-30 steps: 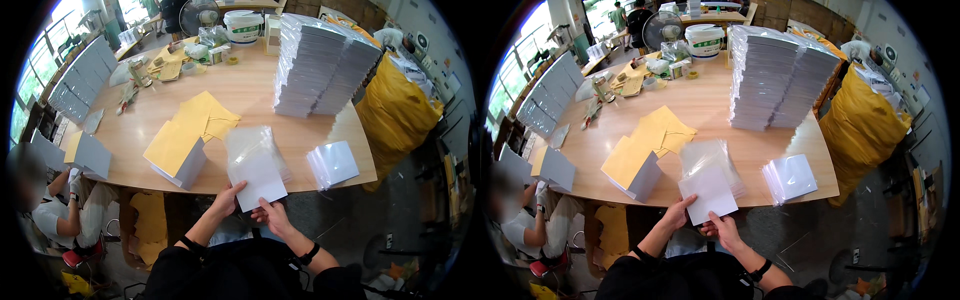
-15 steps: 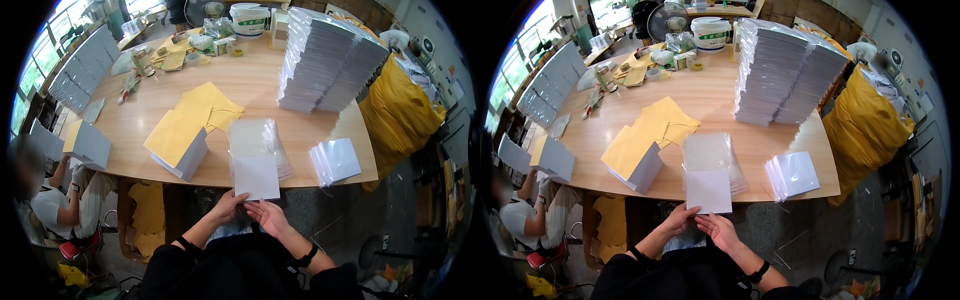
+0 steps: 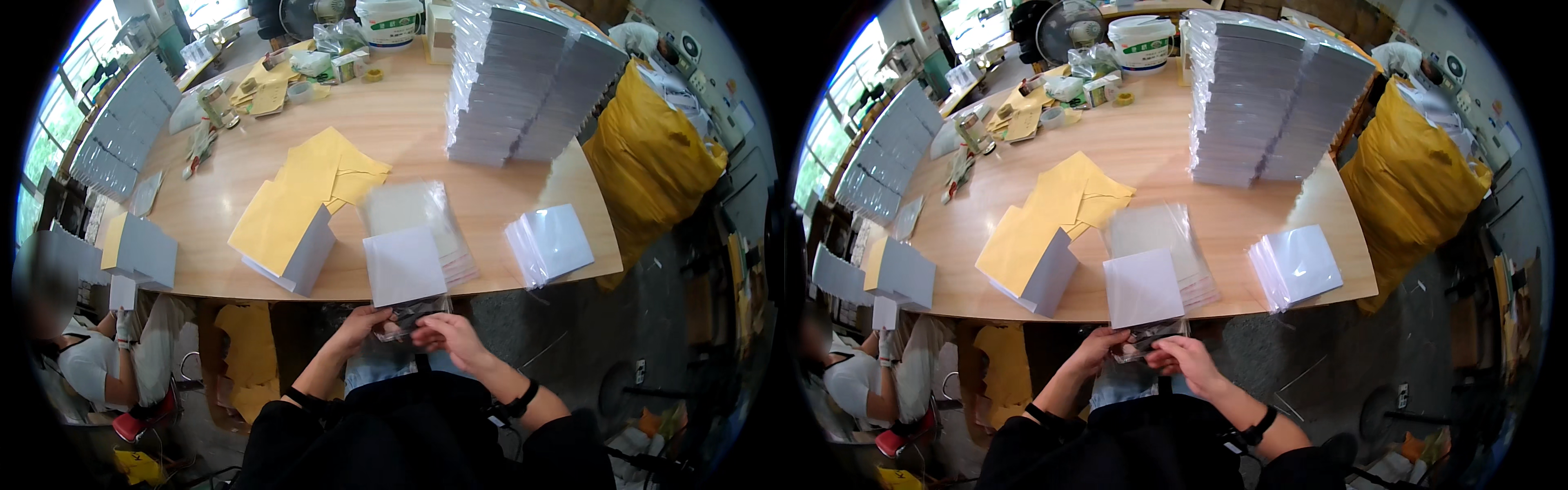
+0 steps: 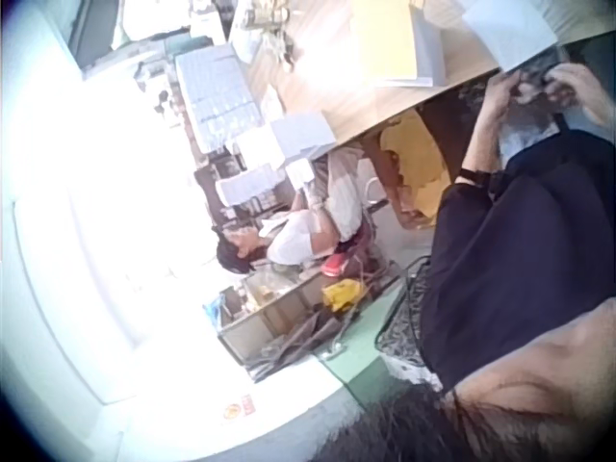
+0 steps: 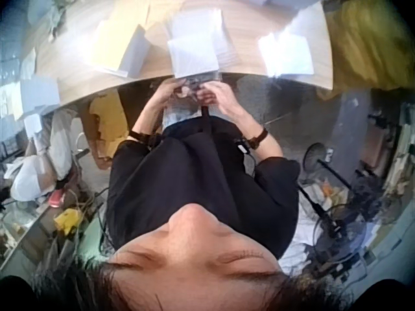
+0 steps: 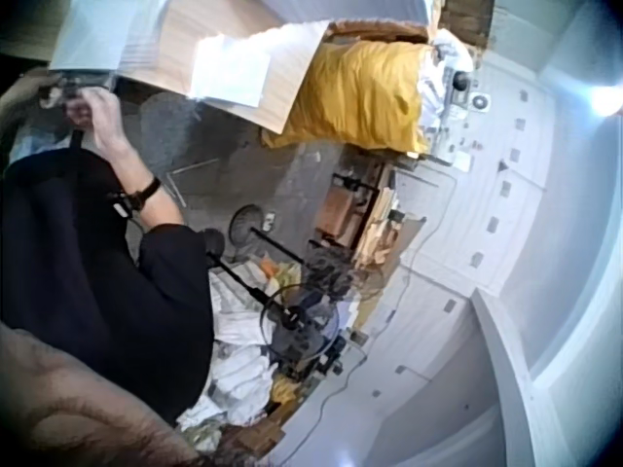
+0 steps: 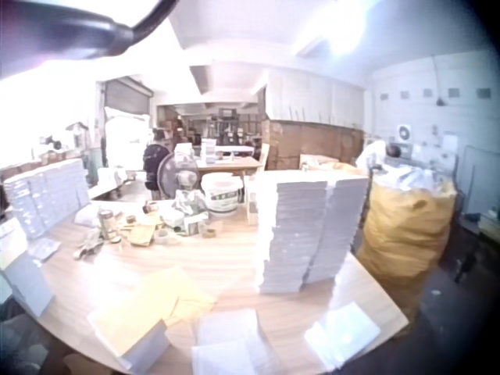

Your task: The person repeatedly picks up white rectangular items and places them into clear plastic bags. They seal the bags and stack them on the table.

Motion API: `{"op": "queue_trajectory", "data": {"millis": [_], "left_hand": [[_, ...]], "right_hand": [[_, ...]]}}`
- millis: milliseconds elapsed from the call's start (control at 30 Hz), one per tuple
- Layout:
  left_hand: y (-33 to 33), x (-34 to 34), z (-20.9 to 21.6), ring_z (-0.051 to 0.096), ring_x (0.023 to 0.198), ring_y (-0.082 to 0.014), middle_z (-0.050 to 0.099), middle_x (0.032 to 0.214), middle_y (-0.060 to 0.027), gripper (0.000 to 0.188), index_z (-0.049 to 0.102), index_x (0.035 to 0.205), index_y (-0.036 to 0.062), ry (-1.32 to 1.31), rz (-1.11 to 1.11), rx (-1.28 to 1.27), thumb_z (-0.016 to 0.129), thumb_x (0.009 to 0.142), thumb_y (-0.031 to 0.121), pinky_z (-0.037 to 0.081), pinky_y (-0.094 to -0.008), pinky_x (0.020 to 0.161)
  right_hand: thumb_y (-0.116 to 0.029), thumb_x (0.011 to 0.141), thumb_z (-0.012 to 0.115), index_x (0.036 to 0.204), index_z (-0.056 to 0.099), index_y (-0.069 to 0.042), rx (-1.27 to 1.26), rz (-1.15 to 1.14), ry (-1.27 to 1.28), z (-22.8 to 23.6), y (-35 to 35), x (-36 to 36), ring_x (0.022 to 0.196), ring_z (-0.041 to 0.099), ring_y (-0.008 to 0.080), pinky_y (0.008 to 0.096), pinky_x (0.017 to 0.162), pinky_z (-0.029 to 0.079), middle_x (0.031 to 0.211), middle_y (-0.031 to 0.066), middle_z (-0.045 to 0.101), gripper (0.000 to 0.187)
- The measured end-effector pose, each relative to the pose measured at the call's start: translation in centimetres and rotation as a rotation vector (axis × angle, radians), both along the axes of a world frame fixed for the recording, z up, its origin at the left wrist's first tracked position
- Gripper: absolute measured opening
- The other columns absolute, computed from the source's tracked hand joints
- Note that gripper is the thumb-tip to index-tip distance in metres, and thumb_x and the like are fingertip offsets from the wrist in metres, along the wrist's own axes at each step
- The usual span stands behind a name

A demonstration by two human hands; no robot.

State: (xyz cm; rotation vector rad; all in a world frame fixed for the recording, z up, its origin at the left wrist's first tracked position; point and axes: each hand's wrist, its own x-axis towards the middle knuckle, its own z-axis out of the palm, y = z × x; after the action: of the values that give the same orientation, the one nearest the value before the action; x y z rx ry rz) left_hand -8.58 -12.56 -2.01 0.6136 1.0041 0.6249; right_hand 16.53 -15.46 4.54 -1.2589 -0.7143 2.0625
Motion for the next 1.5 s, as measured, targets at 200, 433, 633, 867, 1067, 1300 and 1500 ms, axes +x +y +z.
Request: {"op": "queue_trajectory", "data": {"millis": [200,433,633,867,1067,1300,1500], "left_hand": [[0.1,-2.5,4.4,0.07,0.094,-0.0216,0.072,0.107,-0.0151,0.043,0.062,0.116,-0.0019,-0.111,0.123,-0.063,0.045,0.108,0.037,0.058,-0.0388,0.08],[-0.7,-1.9,1.4,0.065,0.077,-0.0154,0.069,0.082,-0.0055,0.045,0.067,0.093,0.0038,0.115,0.062,0.128,0.049,0.105,0.044,0.052,-0.0292,0.071],[-0.5,-3.6,0.8,0.066,0.074,-0.0188,0.069,0.076,-0.0081,0.044,0.069,0.088,0.0009,0.584,-0.06,0.346,0.056,0.102,0.041,0.051,-0.0313,0.07],[-1.4,2.0,11.0,0.067,0.077,-0.0292,0.069,0.085,-0.012,0.013,0.072,0.093,0.0048,0.988,-0.006,1.065,0.073,0.085,0.015,0.053,-0.0375,0.07],[-2.2,8.9,8.2,0.065,0.085,-0.0348,0.061,0.091,-0.0139,0.014,0.065,0.094,0.0059,0.896,-0.495,1.186,0.068,0.085,0.017,0.054,-0.0433,0.073],[-2.0,9.9,6.6,0.065,0.084,-0.0356,0.062,0.091,-0.0144,0.014,0.062,0.092,0.0044,0.919,-0.464,1.102,0.066,0.084,0.015,0.054,-0.0454,0.073],[-2.3,9.9,5.2,0.064,0.083,-0.0373,0.062,0.09,-0.0161,0.012,0.062,0.089,0.0042,0.898,-0.475,1.098,0.063,0.086,0.016,0.053,-0.0477,0.074]], "right_hand": [[-0.032,0.099,0.064,0.096,0.068,-0.001,0.59,0.024,-0.817,-2.1,1.9,4.2,0.07,0.065,0.0112,0.0247,0.061,0.051,0.074,0.0027,0.067,0.031],[-0.035,0.101,0.062,0.093,0.067,-0.001,0.345,-0.091,-0.11,-6.7,3.1,0.9,0.068,0.062,0.009,0.0236,0.056,0.047,0.076,0.0042,0.066,0.035],[-0.037,0.101,0.062,0.091,0.067,-0.002,0.294,0.048,-0.171,-6.9,2.5,2.2,0.069,0.062,0.0084,0.0239,0.06,0.048,0.078,0.0034,0.067,0.037],[-0.03,0.102,0.058,0.115,0.067,-0.002,0.058,0.226,-0.05,-4.4,1.0,4.0,0.094,0.069,0.0168,0.0293,0.078,0.054,0.105,0.0075,0.072,0.033],[-0.024,0.104,0.048,0.121,0.064,0.0,-0.059,0.116,0.2,-5.2,-1.1,4.6,0.104,0.069,0.0216,0.0343,0.087,0.055,0.113,0.0109,0.071,0.033],[-0.023,0.105,0.046,0.123,0.063,-0.001,0.022,0.044,0.218,-5.0,-2.2,4.2,0.108,0.067,0.0215,0.036,0.092,0.054,0.119,0.0117,0.068,0.034],[-0.043,0.103,0.053,0.122,0.064,-0.004,-0.09,0.014,0.127,-6.0,1.4,2.7,0.101,0.068,0.0201,0.0366,0.09,0.054,0.118,0.0101,0.068,0.046]]}}
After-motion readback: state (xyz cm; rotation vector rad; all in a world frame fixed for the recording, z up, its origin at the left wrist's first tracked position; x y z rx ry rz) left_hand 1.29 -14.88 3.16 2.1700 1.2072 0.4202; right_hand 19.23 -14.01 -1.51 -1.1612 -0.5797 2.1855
